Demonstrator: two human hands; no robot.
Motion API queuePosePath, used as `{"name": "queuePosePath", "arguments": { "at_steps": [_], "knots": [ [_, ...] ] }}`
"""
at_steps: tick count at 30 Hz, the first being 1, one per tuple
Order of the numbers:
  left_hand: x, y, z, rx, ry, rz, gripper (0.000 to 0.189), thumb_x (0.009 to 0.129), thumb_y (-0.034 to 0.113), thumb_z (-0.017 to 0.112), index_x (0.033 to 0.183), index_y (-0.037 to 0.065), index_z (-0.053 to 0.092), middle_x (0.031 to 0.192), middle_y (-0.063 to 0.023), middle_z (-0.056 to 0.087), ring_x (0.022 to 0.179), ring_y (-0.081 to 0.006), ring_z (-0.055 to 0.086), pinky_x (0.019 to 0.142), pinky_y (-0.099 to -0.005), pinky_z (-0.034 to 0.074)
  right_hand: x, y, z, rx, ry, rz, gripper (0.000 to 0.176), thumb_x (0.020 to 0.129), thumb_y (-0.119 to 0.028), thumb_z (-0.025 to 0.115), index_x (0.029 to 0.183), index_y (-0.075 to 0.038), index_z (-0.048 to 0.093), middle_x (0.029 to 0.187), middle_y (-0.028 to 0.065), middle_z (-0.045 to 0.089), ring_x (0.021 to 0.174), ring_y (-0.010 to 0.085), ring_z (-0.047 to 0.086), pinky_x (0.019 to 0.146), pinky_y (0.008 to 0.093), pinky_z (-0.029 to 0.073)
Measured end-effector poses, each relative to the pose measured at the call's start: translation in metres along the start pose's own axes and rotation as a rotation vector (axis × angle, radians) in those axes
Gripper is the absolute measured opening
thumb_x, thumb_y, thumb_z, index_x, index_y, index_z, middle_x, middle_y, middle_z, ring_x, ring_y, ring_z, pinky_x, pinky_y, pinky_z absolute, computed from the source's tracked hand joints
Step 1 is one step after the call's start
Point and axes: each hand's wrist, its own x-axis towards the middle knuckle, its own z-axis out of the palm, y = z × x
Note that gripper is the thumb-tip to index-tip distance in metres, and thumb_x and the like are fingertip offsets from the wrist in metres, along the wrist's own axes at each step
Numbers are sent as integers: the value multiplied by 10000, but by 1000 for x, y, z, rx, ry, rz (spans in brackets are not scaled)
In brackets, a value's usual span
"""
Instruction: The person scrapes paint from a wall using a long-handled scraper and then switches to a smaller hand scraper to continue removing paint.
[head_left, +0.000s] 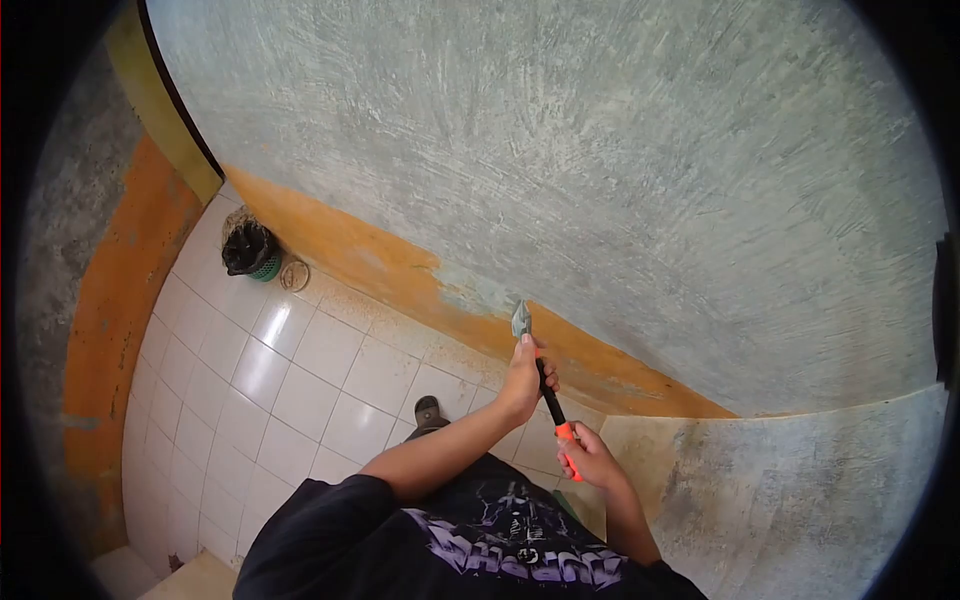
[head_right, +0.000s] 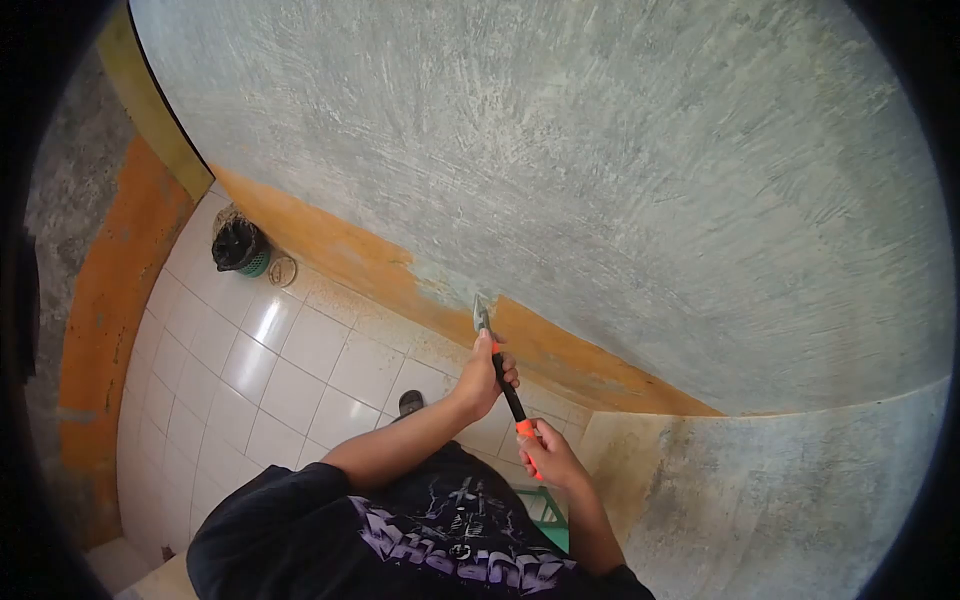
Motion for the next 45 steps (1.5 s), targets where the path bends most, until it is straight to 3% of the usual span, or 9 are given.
{"name": "queuePosePath", "arguments": {
  "at_steps": [5, 13, 21, 27, 30, 33, 36, 40, 45],
  "knots": [
    [20, -11, 3, -53, 10, -15, 401, 1046, 534, 315, 1095, 141, 377, 715, -36, 426, 588, -154, 437, 593, -352, 443, 10, 4, -16, -68, 70, 29, 228, 1038, -291, 490, 1116, -77, 512, 629, -13, 470, 494, 77, 439, 457, 248, 366],
    [26, -48, 2, 185, 44, -50, 408, 1045, 466, 399, 1223, 102, 445, 882, -108, 607, 818, -251, 674, 788, -428, 563, 8, 22, -79, -150, 14, 51, 235, 1044, -308, 485, 1087, -81, 528, 628, -17, 463, 488, 70, 418, 451, 241, 360],
    [54, -162, 57, 135, 84, 59, 378, 1051, 420, 418, 1255, 103, 457, 948, -97, 626, 898, -244, 680, 829, -424, 557, 1, 76, -207, -415, 59, -57, 268, 988, -257, 582, 1153, -65, 495, 697, 20, 533, 553, 86, 489, 495, 266, 409],
    [75, -262, 85, 45, 141, 62, 372, 1051, 413, 421, 1267, 111, 447, 998, -96, 622, 946, -251, 672, 851, -436, 552, -8, 124, -300, -396, -30, -15, 199, 1001, -204, 568, 1089, -79, 440, 663, -20, 480, 500, 69, 433, 457, 243, 377],
    [73, -280, 94, 96, 138, -11, 385, 1049, 412, 426, 1286, 109, 430, 1030, -103, 619, 957, -262, 674, 855, -447, 555, -8, 144, -331, -525, -10, -130, 190, 1012, -249, 553, 1026, -73, 482, 654, -15, 483, 503, 67, 433, 454, 243, 371],
    [93, -304, 99, 133, 90, -39, 391, 1043, 393, 452, 1299, 98, 424, 1053, -107, 617, 975, -262, 674, 839, -444, 559, 0, 162, -357, -489, 86, -79, 312, 1028, -361, 508, 882, -85, 511, 595, -8, 465, 471, 76, 431, 437, 247, 360],
    [116, -330, 119, 229, 75, -16, 368, 1037, 369, 478, 1263, 81, 439, 1036, -107, 616, 958, -248, 672, 807, -429, 561, 1, 178, -379, -246, 100, 120, 489, 1030, -508, 413, 760, -107, 486, 528, 2, 431, 421, 107, 423, 417, 271, 358],
    [142, -365, 135, 310, 79, 60, 314, 1036, 340, 486, 1187, 66, 457, 972, -96, 604, 868, -218, 666, 734, -384, 553, 25, 219, -401, -153, 147, 189, 601, 1007, -628, 314, 725, -118, 466, 499, 18, 427, 371, 156, 402, 400, 304, 354],
    [176, -406, 119, 290, 176, 202, 271, 1042, 311, 475, 1129, 55, 461, 837, -74, 585, 738, -179, 636, 664, -338, 532, 45, 235, -405, -186, 174, 188, 613, 986, -648, 350, 690, -125, 470, 486, 15, 427, 365, 144, 397, 371, 292, 321]
  ]
}}
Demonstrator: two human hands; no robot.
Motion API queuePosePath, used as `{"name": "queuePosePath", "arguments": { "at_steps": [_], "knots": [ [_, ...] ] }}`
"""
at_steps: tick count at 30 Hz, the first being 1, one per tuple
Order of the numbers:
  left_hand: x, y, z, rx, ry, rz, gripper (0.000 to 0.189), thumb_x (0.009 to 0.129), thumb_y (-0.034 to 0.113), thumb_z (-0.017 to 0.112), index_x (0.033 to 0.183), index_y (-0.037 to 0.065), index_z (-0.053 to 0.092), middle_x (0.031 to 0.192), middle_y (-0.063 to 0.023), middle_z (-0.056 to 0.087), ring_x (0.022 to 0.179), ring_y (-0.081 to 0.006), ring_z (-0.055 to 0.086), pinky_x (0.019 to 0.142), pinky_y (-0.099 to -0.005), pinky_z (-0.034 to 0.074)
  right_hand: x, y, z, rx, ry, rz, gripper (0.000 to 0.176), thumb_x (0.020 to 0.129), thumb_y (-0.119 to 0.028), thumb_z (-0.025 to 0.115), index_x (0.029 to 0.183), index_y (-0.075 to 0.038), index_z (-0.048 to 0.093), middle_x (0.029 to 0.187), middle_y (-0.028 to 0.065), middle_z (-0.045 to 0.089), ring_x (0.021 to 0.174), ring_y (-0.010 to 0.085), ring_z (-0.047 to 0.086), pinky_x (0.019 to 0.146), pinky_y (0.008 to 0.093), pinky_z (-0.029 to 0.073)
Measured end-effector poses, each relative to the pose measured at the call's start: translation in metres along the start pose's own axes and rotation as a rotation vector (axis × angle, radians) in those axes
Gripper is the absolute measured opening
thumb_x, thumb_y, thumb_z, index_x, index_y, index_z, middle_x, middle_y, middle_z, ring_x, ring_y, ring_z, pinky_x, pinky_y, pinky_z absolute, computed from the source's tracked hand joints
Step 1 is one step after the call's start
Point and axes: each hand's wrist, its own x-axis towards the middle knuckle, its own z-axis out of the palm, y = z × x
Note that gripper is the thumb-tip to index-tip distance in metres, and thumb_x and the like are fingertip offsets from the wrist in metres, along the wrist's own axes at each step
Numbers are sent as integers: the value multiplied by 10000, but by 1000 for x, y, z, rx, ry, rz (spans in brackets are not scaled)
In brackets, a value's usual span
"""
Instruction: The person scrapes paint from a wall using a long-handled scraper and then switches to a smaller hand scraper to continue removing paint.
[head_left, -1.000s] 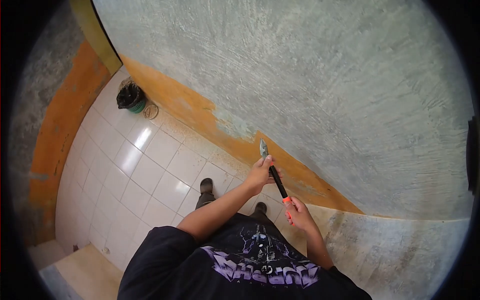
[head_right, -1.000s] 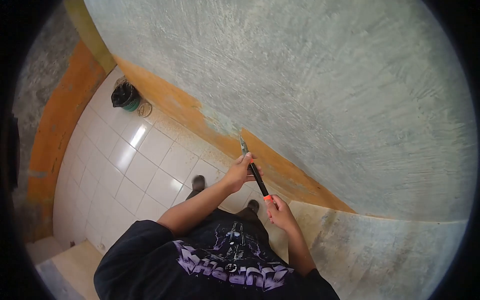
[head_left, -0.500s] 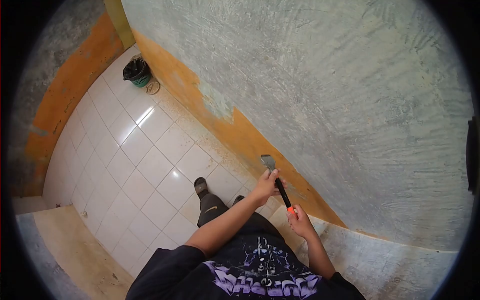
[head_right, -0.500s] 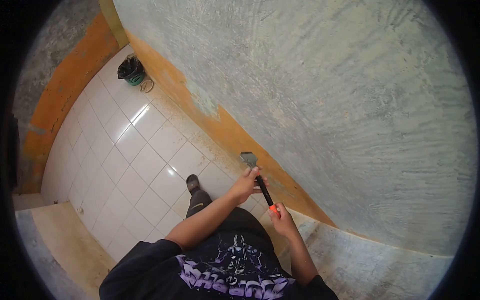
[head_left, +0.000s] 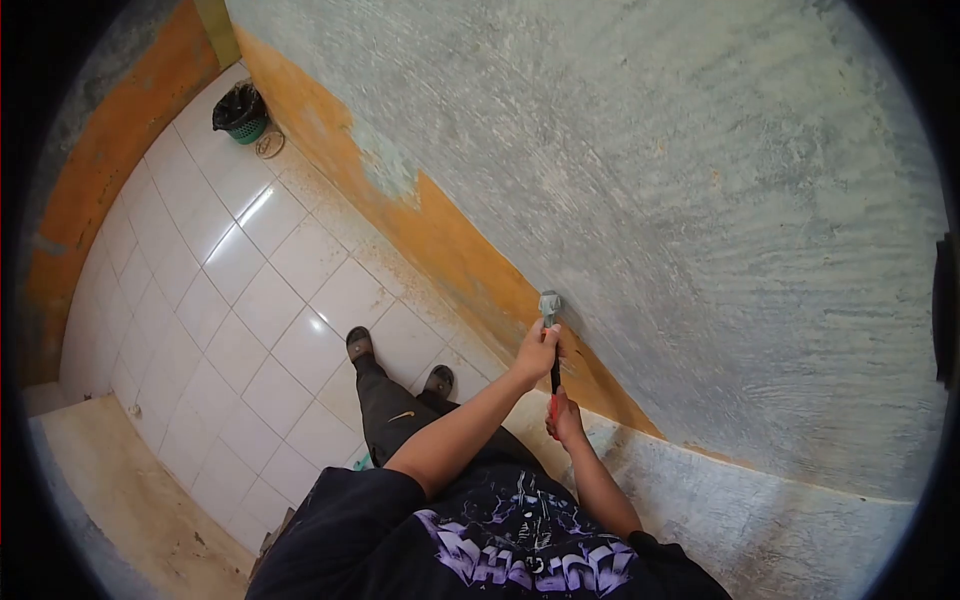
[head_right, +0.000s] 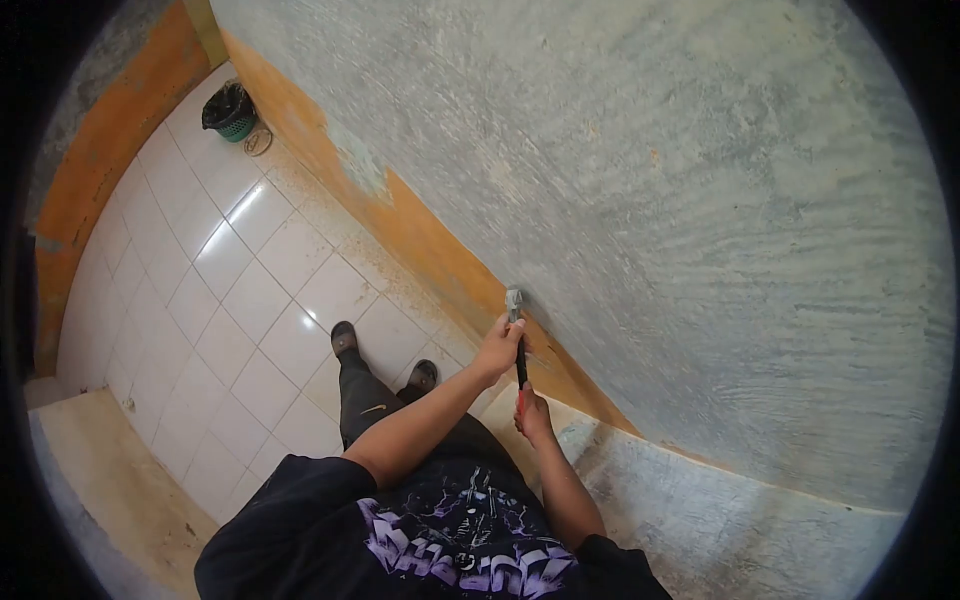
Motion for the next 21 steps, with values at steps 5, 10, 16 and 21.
{"name": "queuePosePath", "arguments": {
  "at_steps": [5, 10, 16, 21],
  "knots": [
    [-1, -15, 5, 31, 27, 15, 242, 1048, 295, 459, 1101, 60, 457, 773, -59, 564, 674, -168, 604, 633, -329, 523, 13, 23, 1, -89, 139, -83, 623, 984, -651, 352, 664, -126, 458, 479, 9, 424, 356, 135, 389, 355, 290, 298],
    [2, -32, 15, -13, 42, 1, 212, 1053, 298, 440, 1108, 93, 438, 745, -40, 524, 627, -147, 550, 608, -326, 501, 4, 25, -5, -92, 151, -38, 621, 984, -639, 376, 652, -120, 449, 481, 14, 426, 354, 135, 391, 357, 291, 301],
    [1, -32, 22, -88, 50, -44, 188, 1059, 319, 416, 1125, 144, 403, 697, 3, 438, 580, -103, 453, 541, -288, 407, 7, 27, -1, -107, 149, -28, 637, 982, -648, 358, 646, -113, 440, 481, 19, 425, 352, 152, 400, 356, 302, 302],
    [-2, -28, 23, -91, 42, -17, 195, 1058, 333, 411, 1107, 144, 396, 688, 12, 429, 573, -98, 433, 533, -288, 391, 2, 21, 1, -102, 147, -9, 637, 982, -649, 355, 645, -114, 435, 486, 19, 428, 356, 155, 407, 358, 306, 310]
  ]
}}
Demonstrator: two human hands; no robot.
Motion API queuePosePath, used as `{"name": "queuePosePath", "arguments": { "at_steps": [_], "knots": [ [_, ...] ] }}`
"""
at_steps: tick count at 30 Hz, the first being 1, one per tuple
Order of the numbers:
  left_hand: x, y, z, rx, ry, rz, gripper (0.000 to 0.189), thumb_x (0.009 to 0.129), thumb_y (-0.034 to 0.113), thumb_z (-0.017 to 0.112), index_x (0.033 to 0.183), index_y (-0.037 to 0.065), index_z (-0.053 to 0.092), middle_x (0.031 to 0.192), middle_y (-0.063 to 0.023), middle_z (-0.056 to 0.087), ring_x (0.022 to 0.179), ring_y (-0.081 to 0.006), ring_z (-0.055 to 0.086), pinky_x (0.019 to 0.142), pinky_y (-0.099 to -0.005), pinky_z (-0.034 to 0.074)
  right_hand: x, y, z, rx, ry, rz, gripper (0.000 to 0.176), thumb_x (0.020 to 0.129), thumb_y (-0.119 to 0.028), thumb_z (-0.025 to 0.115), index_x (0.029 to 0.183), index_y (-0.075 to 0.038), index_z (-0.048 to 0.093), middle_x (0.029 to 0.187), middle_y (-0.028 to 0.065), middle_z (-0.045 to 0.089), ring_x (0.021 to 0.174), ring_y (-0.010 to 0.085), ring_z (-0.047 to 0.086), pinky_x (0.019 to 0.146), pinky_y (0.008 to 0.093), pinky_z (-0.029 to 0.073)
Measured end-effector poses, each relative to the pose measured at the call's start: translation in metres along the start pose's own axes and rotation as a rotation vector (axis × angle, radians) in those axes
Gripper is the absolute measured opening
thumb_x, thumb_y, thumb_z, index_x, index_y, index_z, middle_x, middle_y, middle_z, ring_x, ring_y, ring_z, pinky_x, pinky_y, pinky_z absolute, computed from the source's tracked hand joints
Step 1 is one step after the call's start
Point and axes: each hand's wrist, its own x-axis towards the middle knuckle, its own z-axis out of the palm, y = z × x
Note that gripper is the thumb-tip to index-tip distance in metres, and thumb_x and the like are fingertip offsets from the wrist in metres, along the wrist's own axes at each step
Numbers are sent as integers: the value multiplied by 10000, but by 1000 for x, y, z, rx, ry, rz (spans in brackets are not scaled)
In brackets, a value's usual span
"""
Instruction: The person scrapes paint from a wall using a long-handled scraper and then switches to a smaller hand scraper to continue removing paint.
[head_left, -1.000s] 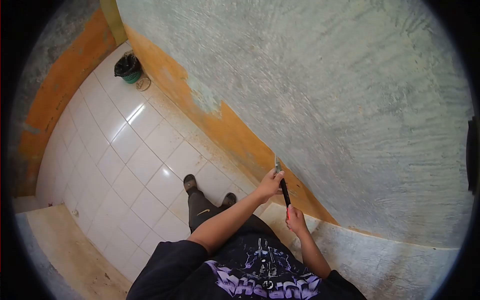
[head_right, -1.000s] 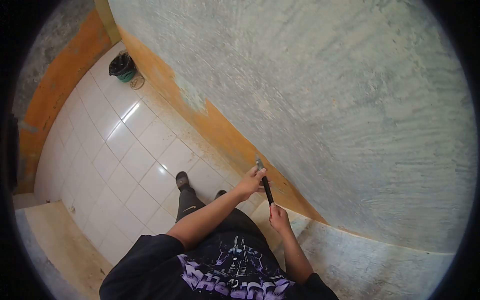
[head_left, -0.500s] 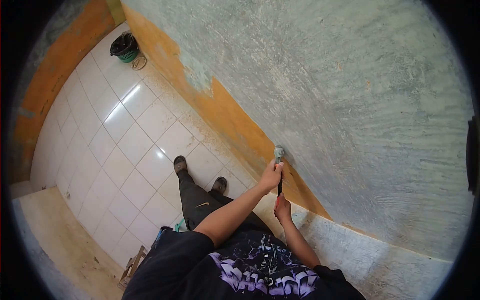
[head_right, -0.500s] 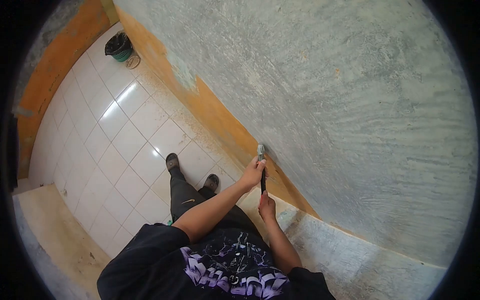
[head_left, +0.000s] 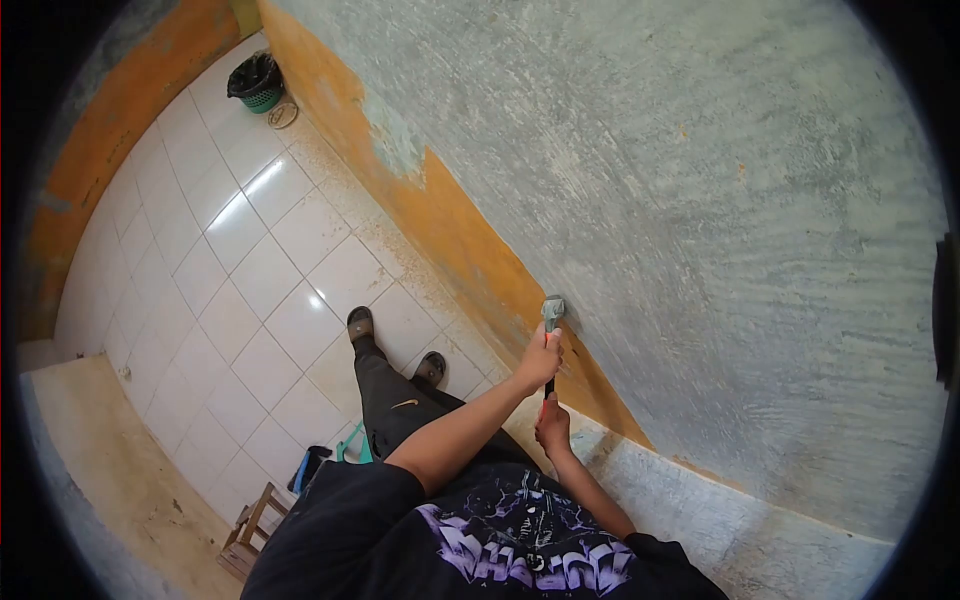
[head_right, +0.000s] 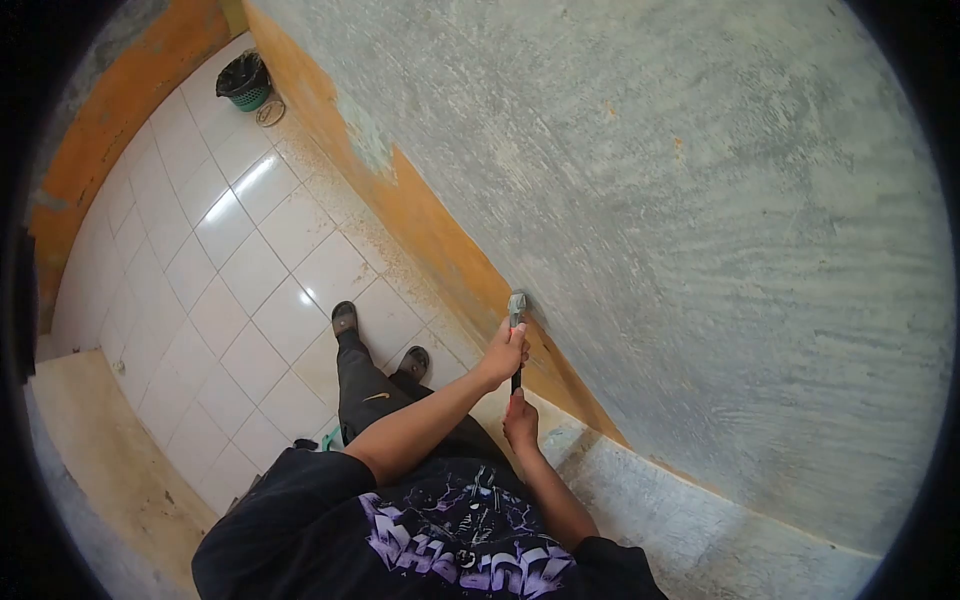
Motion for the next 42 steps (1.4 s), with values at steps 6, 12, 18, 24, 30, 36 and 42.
{"name": "queuePosePath", "arguments": {
  "at_steps": [6, 12, 18, 24, 30, 36, 42],
  "knots": [
    [5, -4, 0, 46, 17, 4, 198, 1056, 325, 408, 1135, 145, 400, 696, 7, 439, 579, -98, 440, 530, -289, 396, 8, 12, -2, -22, 6, -47, 632, 982, -642, 366, 649, -110, 442, 494, 23, 435, 368, 156, 415, 370, 307, 322],
    [7, -8, 0, 170, 66, 40, 208, 1054, 319, 403, 1155, 137, 402, 721, 2, 464, 583, -101, 459, 542, -292, 421, 15, 23, 2, -172, 54, -117, 679, 1012, -572, 318, 656, -30, 518, 551, 88, 507, 541, 252, 527, 564, 406, 409],
    [9, -11, -2, 279, 121, 102, 218, 1052, 307, 405, 1128, 104, 424, 718, -6, 473, 591, -110, 470, 546, -300, 422, 15, 24, 10, -197, 51, -118, 713, 1022, -543, 262, 668, 7, 545, 570, 156, 541, 592, 347, 569, 598, 470, 405],
    [12, -12, -5, 354, 153, 90, 290, 1033, 320, 436, 1124, 45, 455, 837, -176, 586, 789, -345, 621, 733, -447, 477, 14, 24, 17, -269, 95, -201, 688, 1032, -495, 263, 676, 17, 555, 594, 195, 562, 624, 415, 572, 616, 504, 400],
    [14, -5, -9, 377, 171, 92, 322, 1030, 339, 429, 1147, 41, 456, 886, -212, 606, 843, -392, 629, 755, -473, 474, 12, 14, 21, -221, 85, -141, 657, 1038, -477, 303, 700, 30, 548, 618, 216, 556, 627, 406, 564, 622, 503, 399],
    [53, 51, -47, 352, 294, 202, 345, 1028, 339, 421, 1163, 23, 455, 867, -212, 618, 830, -406, 635, 748, -487, 474, 34, -57, 58, -334, 110, -406, 671, 1032, -519, 362, 700, 40, 529, 616, 200, 520, 608, 315, 543, 607, 461, 386],
    [46, 75, -59, 173, 161, 189, 227, 1048, 298, 411, 1117, 81, 408, 712, -43, 484, 605, -171, 508, 574, -333, 442, 30, -67, 62, -215, 35, -266, 645, 1026, -538, 395, 665, -16, 514, 567, 91, 489, 551, 203, 502, 553, 390, 389]
  ]
}}
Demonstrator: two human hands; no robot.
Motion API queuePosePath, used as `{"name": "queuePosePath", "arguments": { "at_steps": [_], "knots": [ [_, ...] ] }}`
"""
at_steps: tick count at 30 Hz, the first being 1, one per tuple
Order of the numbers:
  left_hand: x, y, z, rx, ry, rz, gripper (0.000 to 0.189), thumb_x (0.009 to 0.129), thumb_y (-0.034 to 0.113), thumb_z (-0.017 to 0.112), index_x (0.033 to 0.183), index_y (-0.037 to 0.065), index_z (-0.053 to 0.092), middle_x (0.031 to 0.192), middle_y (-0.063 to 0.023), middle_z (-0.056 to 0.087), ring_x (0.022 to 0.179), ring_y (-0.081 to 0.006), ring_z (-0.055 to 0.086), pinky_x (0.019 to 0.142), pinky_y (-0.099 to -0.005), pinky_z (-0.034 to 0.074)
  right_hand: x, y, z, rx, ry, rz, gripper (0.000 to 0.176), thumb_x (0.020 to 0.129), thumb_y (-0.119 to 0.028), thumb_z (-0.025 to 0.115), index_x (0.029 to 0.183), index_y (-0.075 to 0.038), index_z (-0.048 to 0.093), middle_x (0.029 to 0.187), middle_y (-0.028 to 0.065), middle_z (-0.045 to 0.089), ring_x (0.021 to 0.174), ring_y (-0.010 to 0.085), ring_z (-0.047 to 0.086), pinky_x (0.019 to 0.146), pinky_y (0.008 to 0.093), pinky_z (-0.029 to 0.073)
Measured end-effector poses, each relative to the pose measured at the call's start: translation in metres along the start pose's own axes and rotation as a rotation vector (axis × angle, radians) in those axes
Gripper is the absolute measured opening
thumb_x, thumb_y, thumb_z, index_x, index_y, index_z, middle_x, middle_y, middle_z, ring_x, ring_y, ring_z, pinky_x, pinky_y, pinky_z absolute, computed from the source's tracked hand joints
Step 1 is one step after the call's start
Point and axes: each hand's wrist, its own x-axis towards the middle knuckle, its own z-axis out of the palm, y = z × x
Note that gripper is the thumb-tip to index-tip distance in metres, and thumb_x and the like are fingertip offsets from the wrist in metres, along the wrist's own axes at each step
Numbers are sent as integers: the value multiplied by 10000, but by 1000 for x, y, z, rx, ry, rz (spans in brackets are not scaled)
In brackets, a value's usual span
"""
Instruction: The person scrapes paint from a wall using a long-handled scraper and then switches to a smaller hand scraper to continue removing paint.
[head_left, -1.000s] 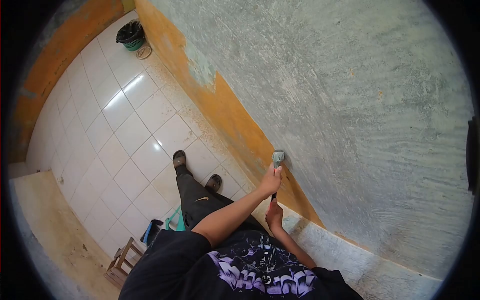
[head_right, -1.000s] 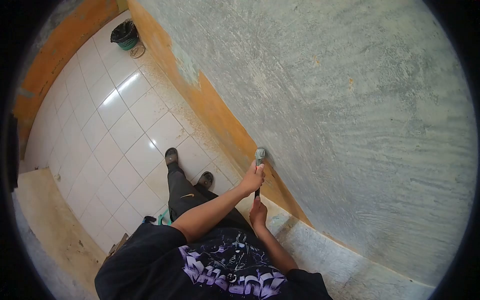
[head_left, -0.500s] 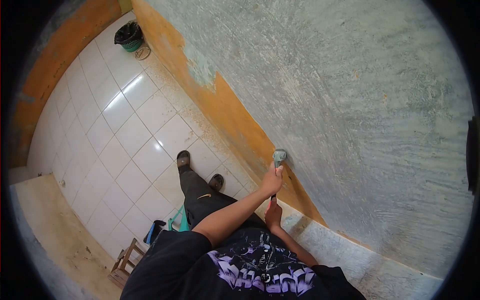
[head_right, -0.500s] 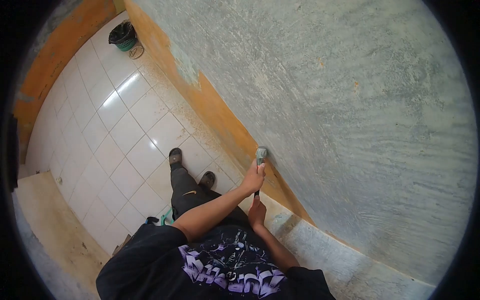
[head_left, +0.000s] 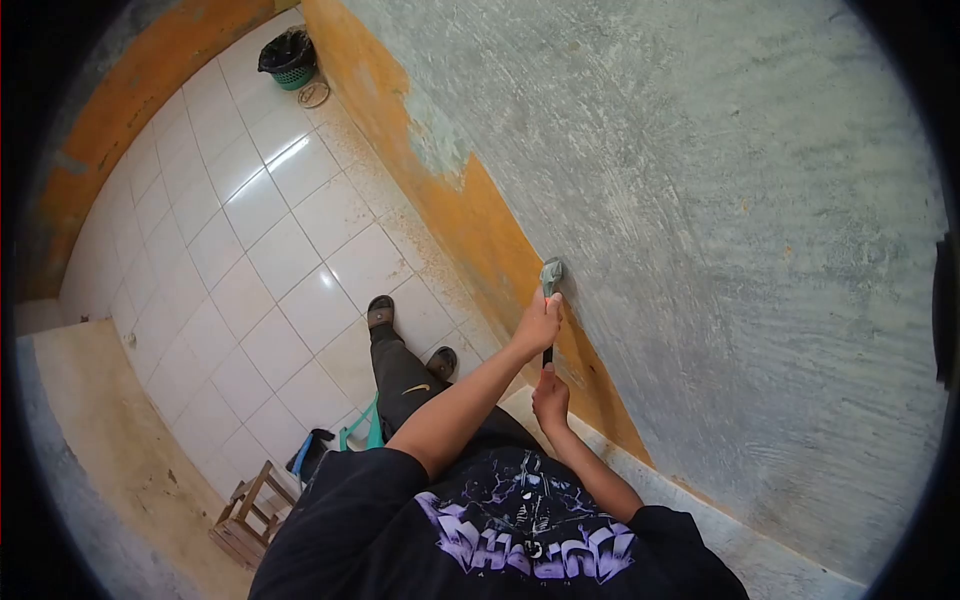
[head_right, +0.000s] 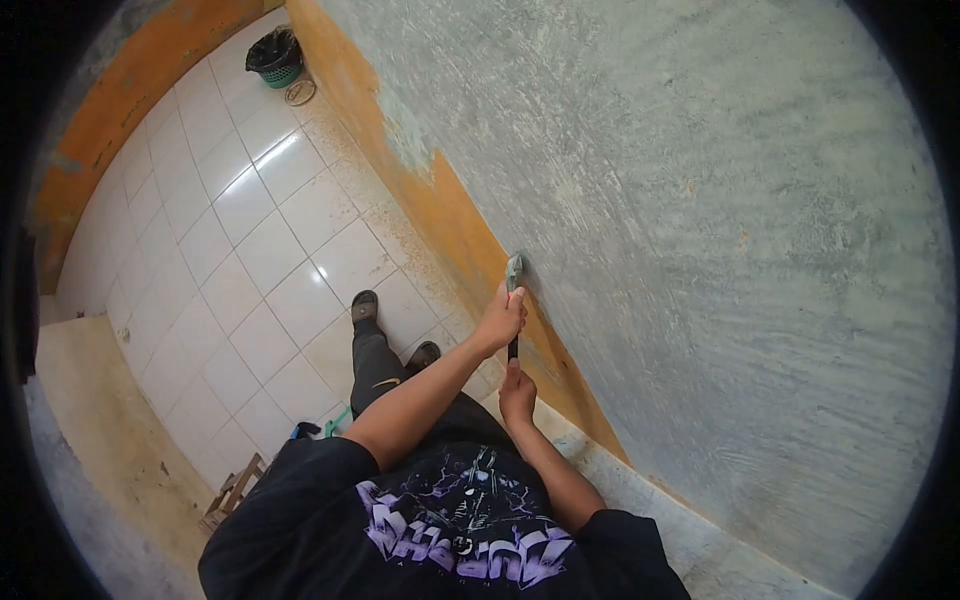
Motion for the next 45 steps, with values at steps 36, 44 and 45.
{"name": "queuePosePath", "arguments": {
  "at_steps": [36, 44, 45],
  "knots": [
    [-32, -61, 34, 178, -169, -68, 339, 1029, 303, 448, 1156, -7, 400, 741, -152, 572, 685, -302, 605, 663, -427, 471, -44, 75, 6, 129, 199, 15, 565, 1026, -516, 409, 623, -121, 428, 505, -19, 404, 428, 111, 400, 421, 293, 320],
    [-12, -3, -2, 111, -144, -154, 368, 1028, 319, 448, 1164, -18, 390, 713, -140, 563, 643, -262, 601, 629, -419, 481, -26, 29, 25, -2, 216, -52, 648, 1011, -557, 412, 633, -38, 498, 511, 34, 459, 486, 166, 478, 503, 350, 379],
    [-12, -4, -2, 107, -142, -130, 361, 1029, 320, 448, 1151, -14, 388, 704, -132, 559, 619, -246, 595, 603, -411, 481, -25, 27, 30, 1, 224, -62, 661, 1009, -564, 411, 634, -28, 505, 514, 44, 469, 495, 171, 487, 514, 357, 385]
  ]
}}
